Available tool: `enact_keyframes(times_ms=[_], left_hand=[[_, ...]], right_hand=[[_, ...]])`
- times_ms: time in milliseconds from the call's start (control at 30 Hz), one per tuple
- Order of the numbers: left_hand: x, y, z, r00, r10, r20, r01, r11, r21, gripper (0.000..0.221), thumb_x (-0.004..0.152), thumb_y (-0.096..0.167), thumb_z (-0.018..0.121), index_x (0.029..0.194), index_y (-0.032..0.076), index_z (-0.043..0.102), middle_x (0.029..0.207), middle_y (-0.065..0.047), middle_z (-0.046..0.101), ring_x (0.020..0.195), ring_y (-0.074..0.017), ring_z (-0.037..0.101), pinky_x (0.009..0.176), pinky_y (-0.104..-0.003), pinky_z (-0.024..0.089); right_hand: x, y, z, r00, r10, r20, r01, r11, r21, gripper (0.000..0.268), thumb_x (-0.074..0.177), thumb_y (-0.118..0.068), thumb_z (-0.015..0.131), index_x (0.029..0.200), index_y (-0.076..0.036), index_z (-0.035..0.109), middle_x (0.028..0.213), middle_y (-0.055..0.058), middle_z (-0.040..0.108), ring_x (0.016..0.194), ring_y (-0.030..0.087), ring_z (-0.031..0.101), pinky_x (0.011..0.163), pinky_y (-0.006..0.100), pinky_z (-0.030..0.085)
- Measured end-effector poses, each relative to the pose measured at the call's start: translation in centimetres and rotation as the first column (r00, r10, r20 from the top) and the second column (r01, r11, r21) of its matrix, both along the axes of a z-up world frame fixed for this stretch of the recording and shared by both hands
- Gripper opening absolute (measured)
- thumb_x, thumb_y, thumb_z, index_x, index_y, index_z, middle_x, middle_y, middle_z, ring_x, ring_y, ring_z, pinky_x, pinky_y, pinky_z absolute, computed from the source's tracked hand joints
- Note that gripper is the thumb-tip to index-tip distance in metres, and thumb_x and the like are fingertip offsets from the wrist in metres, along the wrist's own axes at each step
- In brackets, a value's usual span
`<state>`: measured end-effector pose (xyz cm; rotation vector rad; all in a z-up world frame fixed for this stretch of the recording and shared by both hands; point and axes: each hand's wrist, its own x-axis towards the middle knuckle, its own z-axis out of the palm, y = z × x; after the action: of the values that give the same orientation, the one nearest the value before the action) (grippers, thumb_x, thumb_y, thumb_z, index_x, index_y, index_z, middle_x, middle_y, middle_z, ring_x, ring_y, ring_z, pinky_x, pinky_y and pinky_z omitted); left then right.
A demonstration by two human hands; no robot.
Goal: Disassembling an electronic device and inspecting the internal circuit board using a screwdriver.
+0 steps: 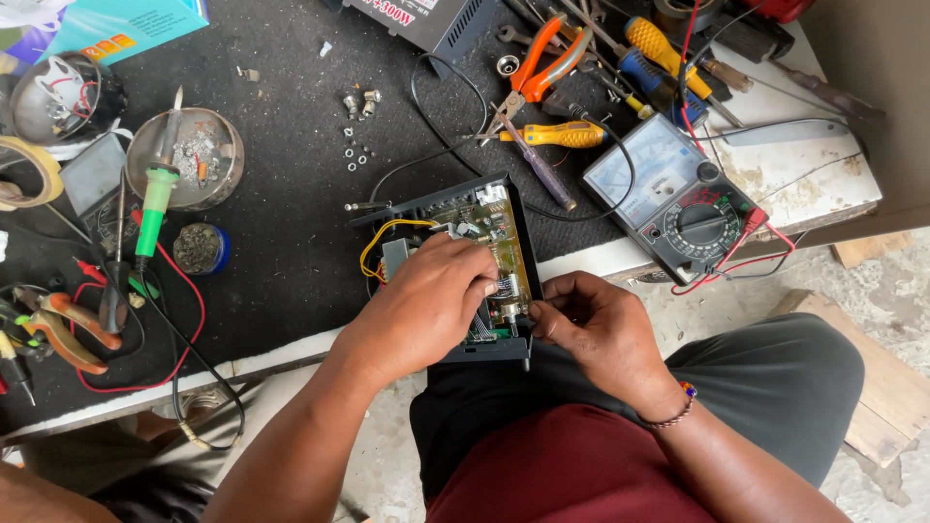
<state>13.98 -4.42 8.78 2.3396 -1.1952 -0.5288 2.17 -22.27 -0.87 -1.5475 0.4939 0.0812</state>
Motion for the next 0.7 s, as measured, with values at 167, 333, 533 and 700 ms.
enact_keyframes(times_ms=[167, 333, 533, 700], left_hand=[[0.1, -0.2, -0.1, 1.000, 0.004, -0.015, -0.004, 1.000, -0.005, 0.008, 0.100, 0.007, 0.056, 0.095, 0.007, 0.062, 0.085, -0.017, 0.067, 0.089, -0.0414, 0.066, 0.071, -0.044, 0.057], [0.0, -0.6, -1.5, 1.000, 0.012, -0.004, -0.012, 1.000, 0.006, 0.010, 0.100, 0.007, 0.055, 0.092, 0.009, 0.061, 0.082, -0.016, 0.065, 0.087, -0.0393, 0.065, 0.068, -0.042, 0.056], [-0.4, -0.8, -2.0, 0.999, 0.051, 0.017, -0.052, 0.997, 0.054, 0.010, 0.099, 0.011, 0.054, 0.092, 0.011, 0.061, 0.081, -0.014, 0.062, 0.086, -0.0353, 0.064, 0.065, -0.040, 0.056], [-0.7, -0.8, -2.8, 0.996, 0.082, 0.026, -0.082, 0.997, 0.007, 0.013, 0.102, 0.007, 0.051, 0.100, 0.006, 0.063, 0.084, -0.015, 0.064, 0.087, -0.0357, 0.064, 0.066, -0.042, 0.059]], right_hand=[[0.1, -0.1, 0.0, 1.000, -0.001, -0.011, 0.001, 1.000, 0.008, 0.019, 0.084, -0.016, 0.083, 0.096, -0.002, 0.078, 0.070, 0.013, 0.078, 0.064, 0.018, 0.077, 0.069, 0.029, 0.061], [0.1, -0.3, 0.5, 0.998, 0.032, -0.055, -0.036, 0.997, -0.067, 0.020, 0.087, -0.019, 0.081, 0.099, -0.003, 0.078, 0.071, 0.010, 0.078, 0.065, 0.016, 0.077, 0.070, 0.029, 0.061], [-0.1, 0.0, 0.7, 0.993, -0.002, -0.118, 0.002, 1.000, 0.001, 0.028, 0.088, -0.017, 0.080, 0.112, -0.001, 0.077, 0.082, 0.015, 0.081, 0.071, 0.018, 0.079, 0.070, 0.030, 0.064], [-0.6, 0.2, 2.1, 0.993, -0.022, -0.116, 0.033, 0.995, 0.094, 0.047, 0.091, -0.006, 0.070, 0.137, -0.001, 0.061, 0.096, 0.022, 0.078, 0.084, 0.022, 0.077, 0.079, 0.037, 0.066]])
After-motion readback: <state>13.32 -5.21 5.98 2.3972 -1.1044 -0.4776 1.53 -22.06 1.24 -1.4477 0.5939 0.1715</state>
